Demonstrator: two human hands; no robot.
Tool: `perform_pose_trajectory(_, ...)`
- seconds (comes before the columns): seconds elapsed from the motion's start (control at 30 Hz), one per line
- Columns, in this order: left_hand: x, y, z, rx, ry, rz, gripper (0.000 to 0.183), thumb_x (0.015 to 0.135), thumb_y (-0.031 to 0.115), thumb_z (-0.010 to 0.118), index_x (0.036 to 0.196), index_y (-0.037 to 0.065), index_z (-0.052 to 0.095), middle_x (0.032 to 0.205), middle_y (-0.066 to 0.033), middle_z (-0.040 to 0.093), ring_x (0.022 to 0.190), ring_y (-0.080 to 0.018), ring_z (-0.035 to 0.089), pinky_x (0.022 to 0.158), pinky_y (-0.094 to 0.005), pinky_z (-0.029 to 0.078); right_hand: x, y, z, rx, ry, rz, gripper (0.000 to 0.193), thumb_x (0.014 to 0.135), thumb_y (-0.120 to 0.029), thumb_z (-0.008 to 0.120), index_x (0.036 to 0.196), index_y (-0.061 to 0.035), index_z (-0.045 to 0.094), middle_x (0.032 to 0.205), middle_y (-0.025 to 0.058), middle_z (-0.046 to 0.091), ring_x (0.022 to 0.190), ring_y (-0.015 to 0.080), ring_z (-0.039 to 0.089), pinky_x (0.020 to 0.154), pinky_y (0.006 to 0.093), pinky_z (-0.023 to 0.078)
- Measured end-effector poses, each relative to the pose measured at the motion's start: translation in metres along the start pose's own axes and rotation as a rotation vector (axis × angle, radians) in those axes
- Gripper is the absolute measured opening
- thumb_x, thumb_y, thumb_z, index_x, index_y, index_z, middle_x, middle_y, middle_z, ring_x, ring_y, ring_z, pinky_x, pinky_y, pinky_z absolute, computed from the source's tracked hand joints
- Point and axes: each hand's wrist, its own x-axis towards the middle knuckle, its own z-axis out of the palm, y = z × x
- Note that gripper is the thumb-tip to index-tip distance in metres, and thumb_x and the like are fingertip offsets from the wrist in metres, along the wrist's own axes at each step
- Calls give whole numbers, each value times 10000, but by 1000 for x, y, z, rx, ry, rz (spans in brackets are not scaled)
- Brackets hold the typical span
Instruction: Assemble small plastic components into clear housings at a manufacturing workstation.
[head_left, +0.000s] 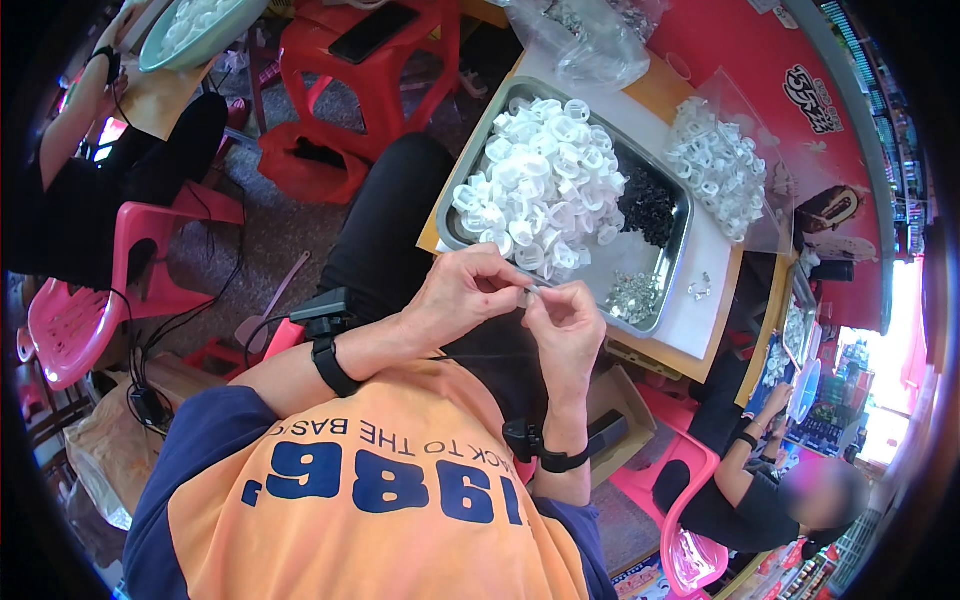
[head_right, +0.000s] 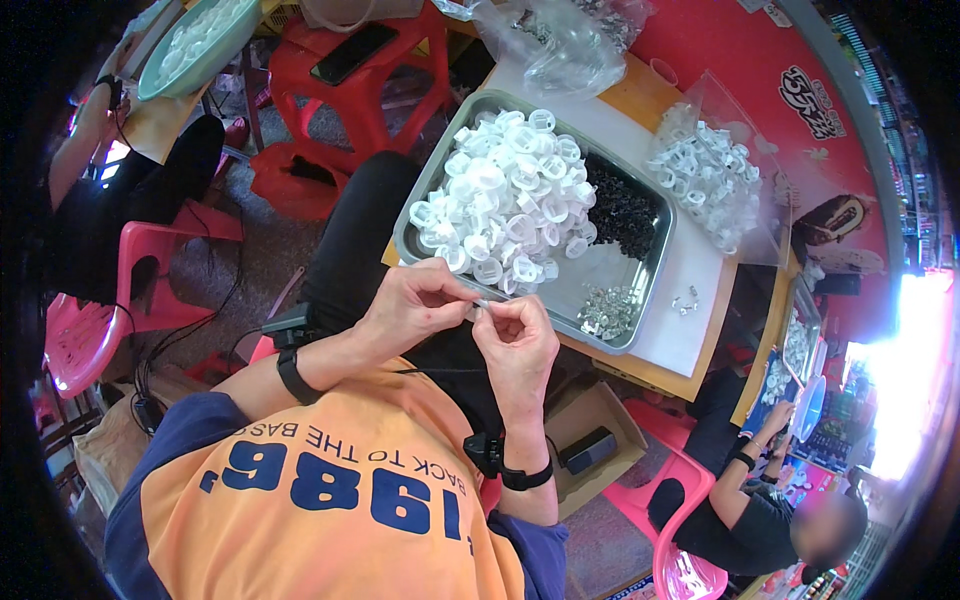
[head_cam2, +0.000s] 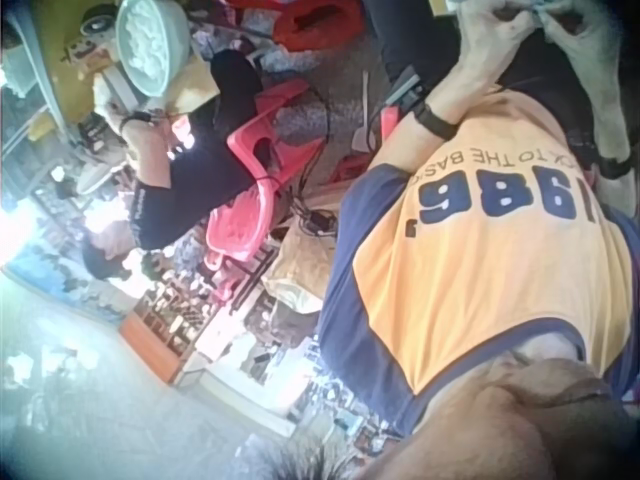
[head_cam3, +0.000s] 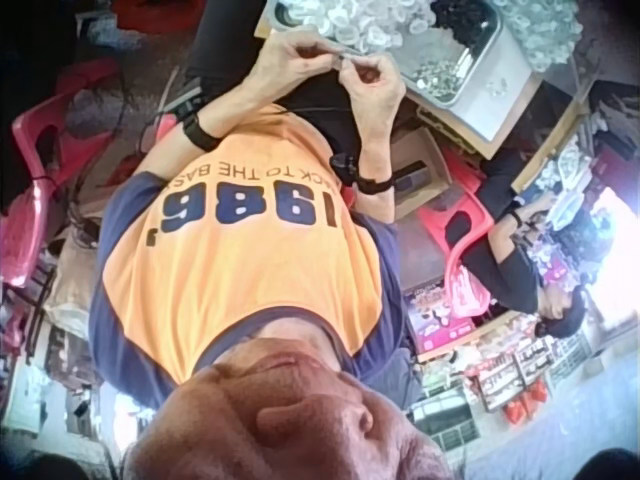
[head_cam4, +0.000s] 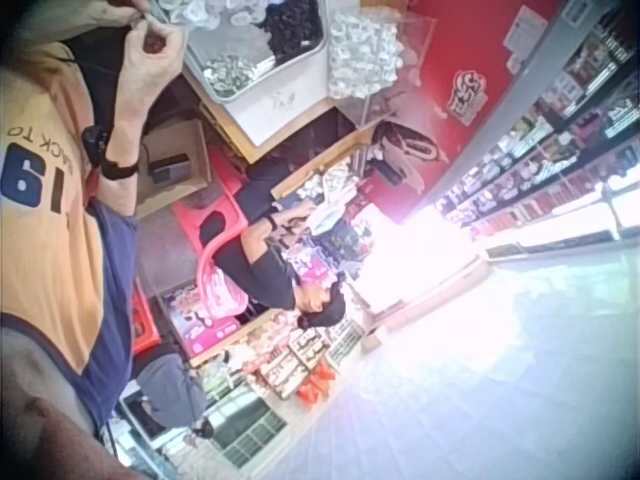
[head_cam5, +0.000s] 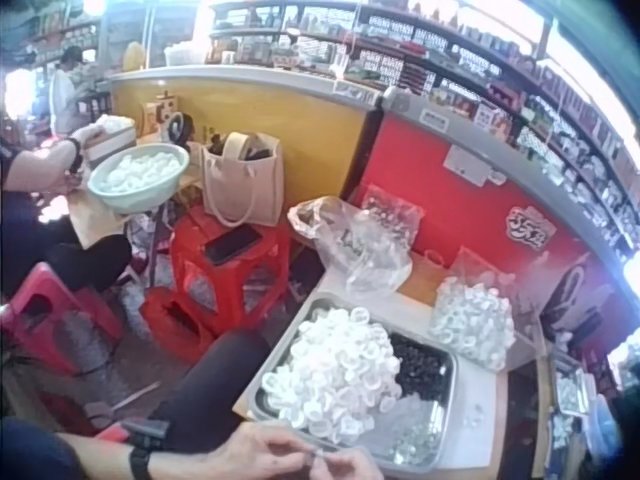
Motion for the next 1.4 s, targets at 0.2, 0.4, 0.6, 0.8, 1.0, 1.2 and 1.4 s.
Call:
perform_pose_trajectory(0.2, 7, 5, -9, -377, -179, -213, 242, 870, 52, 700, 1109, 9, 702, 943, -41, 654, 832, -89, 632, 701, -207, 510, 7, 1, -10, 346, -54, 180, 97, 874, 32, 665, 935, 15, 592, 809, 45, 654, 630, 62, 587, 591, 186, 480)
perform_pose_trajectory(0.4, 6, 9, -14, -545, -241, -411, 270, 893, 65, 677, 1155, 2, 673, 998, -88, 700, 852, -127, 676, 788, -254, 566, 6, -10, -11, 390, -97, 199, 128, 862, 26, 679, 968, 13, 609, 866, 55, 658, 710, 88, 615, 636, 224, 508)
perform_pose_trajectory(0.6, 6, 12, -14, -505, -240, -362, 286, 873, 47, 696, 1150, -15, 665, 981, -83, 705, 864, -135, 686, 806, -254, 563, 2, -37, -10, -411, -23, -390, 177, 809, 42, 698, 972, -17, 659, 918, 75, 620, 736, 157, 621, 655, 275, 514)
perform_pose_trajectory(0.8, 3, 10, -10, -474, -236, -279, 273, 873, 37, 693, 1138, -21, 668, 1002, -93, 703, 895, -132, 681, 835, -255, 556, 1, -39, -12, -531, -46, -449, 135, 814, 38, 698, 934, -13, 659, 904, 89, 626, 719, 191, 618, 647, 285, 514)
perform_pose_trajectory(1.0, 4, 13, -13, -710, -220, -443, 266, 878, 78, 703, 1123, -20, 674, 1030, -97, 695, 932, -148, 675, 850, -285, 564, -4, -39, -20, -399, 38, -387, 119, 816, 22, 710, 920, -5, 658, 896, 89, 635, 733, 174, 602, 651, 275, 496)
perform_pose_trajectory(1.2, 2, 15, -11, -738, -241, -469, 270, 885, 90, 698, 1133, -14, 672, 1045, -105, 689, 918, -161, 676, 853, -309, 571, -2, -44, -22, -253, -2, -290, 117, 814, 17, 720, 919, -9, 675, 888, 66, 627, 738, 141, 581, 651, 261, 472)
perform_pose_trajectory(1.4, 2, 14, -12, -688, -257, -443, 270, 892, 67, 681, 1146, -22, 661, 1060, -115, 685, 927, -165, 676, 849, -306, 574, 1, -46, -19, -388, -40, -388, 140, 806, 19, 725, 933, -23, 683, 876, 60, 610, 711, 136, 573, 605, 257, 468)
